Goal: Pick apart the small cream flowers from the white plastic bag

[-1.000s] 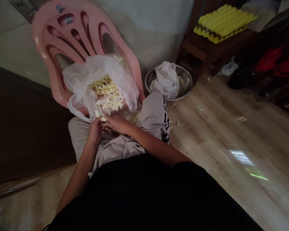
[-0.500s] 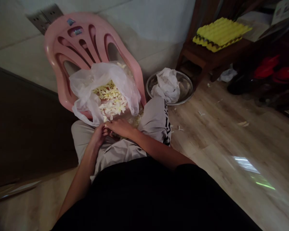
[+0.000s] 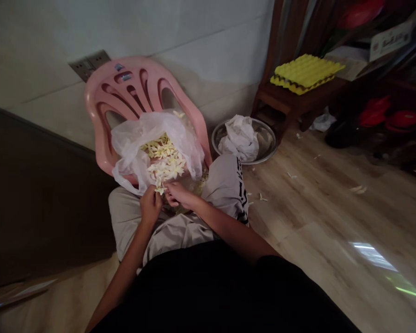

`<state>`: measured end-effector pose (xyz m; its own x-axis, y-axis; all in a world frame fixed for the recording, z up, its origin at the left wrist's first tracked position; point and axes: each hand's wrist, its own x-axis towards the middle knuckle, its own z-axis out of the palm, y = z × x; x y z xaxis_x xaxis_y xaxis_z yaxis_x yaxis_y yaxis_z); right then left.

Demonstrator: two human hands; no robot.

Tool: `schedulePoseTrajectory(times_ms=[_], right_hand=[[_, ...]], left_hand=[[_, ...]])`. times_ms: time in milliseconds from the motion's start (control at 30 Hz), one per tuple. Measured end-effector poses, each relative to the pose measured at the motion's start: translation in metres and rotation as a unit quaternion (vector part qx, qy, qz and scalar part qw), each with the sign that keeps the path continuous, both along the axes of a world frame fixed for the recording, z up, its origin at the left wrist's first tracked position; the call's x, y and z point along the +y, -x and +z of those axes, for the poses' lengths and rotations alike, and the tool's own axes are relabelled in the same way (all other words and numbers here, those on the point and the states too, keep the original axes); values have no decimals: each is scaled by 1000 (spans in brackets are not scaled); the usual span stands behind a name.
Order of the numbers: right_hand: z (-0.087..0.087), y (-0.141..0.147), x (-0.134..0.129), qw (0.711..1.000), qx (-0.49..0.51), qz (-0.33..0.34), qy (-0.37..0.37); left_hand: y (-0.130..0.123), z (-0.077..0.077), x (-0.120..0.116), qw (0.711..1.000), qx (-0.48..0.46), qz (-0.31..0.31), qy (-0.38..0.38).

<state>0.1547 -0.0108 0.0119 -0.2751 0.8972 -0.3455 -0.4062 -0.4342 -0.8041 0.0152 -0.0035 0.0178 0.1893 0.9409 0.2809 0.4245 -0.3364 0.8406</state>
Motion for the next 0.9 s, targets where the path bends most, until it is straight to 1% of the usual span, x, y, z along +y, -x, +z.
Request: schedulePoseTrajectory(times_ms=[133,200,267,333,367,400,467,533,567,633,667,733,800,900], right_hand=[[-4,-4,2,999,6,27,-39],[-7,-4,3,997,-15,38,-61],[-8,-5,4,993,-61,46,-86],[-9,-7,5,981,-140,45,-128],[-9,-8,5,968,-191,36,-161],[-9,-10,5,947,-247,21,-202],[-7,-14,5,892,-353,-14,-282],[-4,-18,3,841,-428,-32,-330],[-3,-19,2,824,-449,-35,-345],[0,-20,0,805,-464,-35,-368],[1,-20,0,803,-462,-35,-376],[2,-19,-2,814,-447,-32,-371],[2,-16,-2,838,-426,-24,-339],[0,-13,0,876,-387,-3,-289]], left_hand=[[1,-9,1,999,28,24,-15],[2,-14,3,999,27,41,3],[2,-15,5,998,2,54,36],[1,-14,6,995,-36,63,64],[0,-13,7,993,-56,66,75],[-1,-11,8,991,-75,69,87],[-3,-10,9,984,-110,74,116],[-3,-11,11,975,-142,87,148],[-3,-12,12,970,-155,94,161],[-1,-15,15,961,-175,106,184],[0,-16,16,956,-188,108,196],[2,-18,17,947,-214,101,216],[5,-18,18,941,-233,92,227],[6,-17,17,941,-233,74,232]])
